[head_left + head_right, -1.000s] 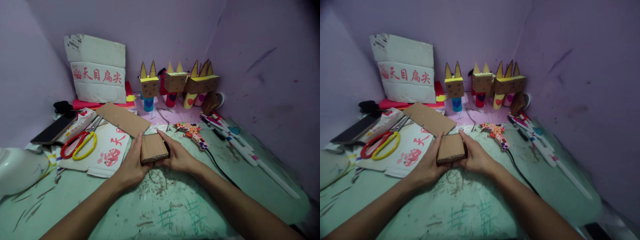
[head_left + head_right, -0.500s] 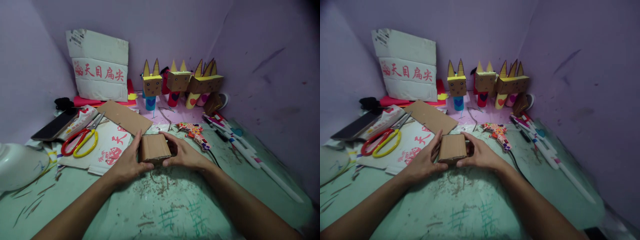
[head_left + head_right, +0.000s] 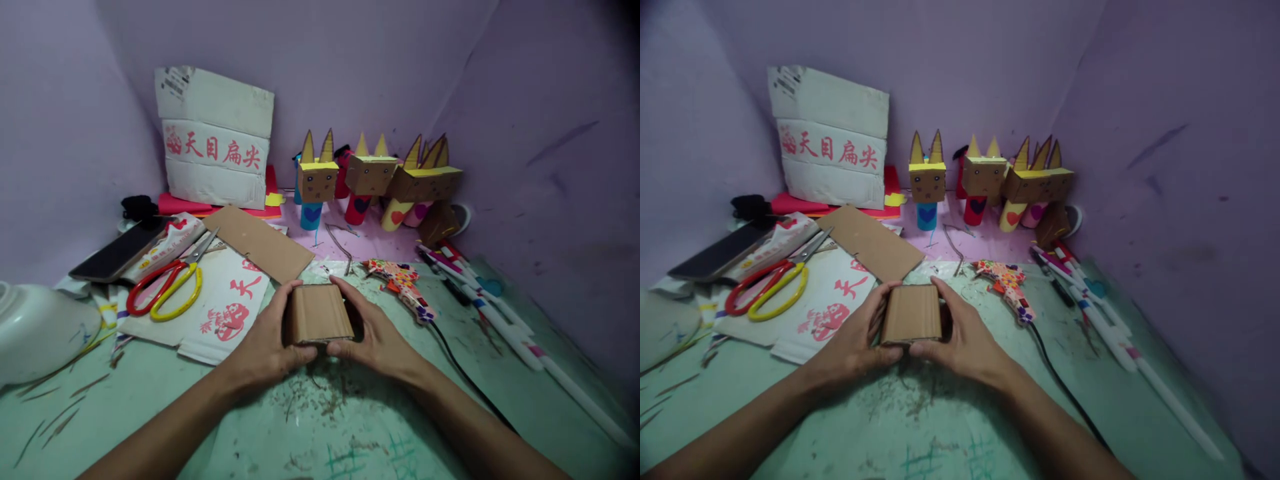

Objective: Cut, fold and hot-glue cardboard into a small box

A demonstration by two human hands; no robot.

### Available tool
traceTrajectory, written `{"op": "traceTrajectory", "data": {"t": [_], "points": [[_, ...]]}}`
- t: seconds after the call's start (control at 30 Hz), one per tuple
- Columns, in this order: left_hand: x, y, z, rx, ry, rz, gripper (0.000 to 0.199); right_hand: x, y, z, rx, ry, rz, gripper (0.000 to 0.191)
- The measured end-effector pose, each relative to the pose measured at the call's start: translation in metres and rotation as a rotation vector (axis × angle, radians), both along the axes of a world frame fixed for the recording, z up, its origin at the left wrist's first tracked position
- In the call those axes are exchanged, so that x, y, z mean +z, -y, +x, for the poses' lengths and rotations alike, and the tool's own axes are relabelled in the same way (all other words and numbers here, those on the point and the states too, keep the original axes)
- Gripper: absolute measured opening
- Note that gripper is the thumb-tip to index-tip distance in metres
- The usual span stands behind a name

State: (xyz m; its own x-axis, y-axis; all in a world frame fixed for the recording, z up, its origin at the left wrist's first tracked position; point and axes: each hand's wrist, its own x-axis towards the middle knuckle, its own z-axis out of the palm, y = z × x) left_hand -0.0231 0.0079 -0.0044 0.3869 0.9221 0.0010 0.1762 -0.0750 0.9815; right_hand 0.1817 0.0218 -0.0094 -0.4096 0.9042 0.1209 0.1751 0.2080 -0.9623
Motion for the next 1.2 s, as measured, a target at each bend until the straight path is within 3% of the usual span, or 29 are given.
{"op": "traceTrajectory", "data": {"t": [0.27, 0.8, 1.2], "points": [[0.001, 0.004, 0.001, 0.045, -0.027, 0.002, 0.085, 0.002, 0.006, -0.001, -0.046, 0.154, 0.121, 0.085], [0.01, 0.002, 0.001, 0.04, -0.139, 0.092, 0.077, 0.003, 0.005, -0.001, -0.058, 0.205, 0.198, 0.074], [0.007, 0.003, 0.0, 0.022, -0.07, 0.075, 0.075, 0.003, 0.005, -0.001, -0.03, 0.175, 0.196, 0.067]]}}
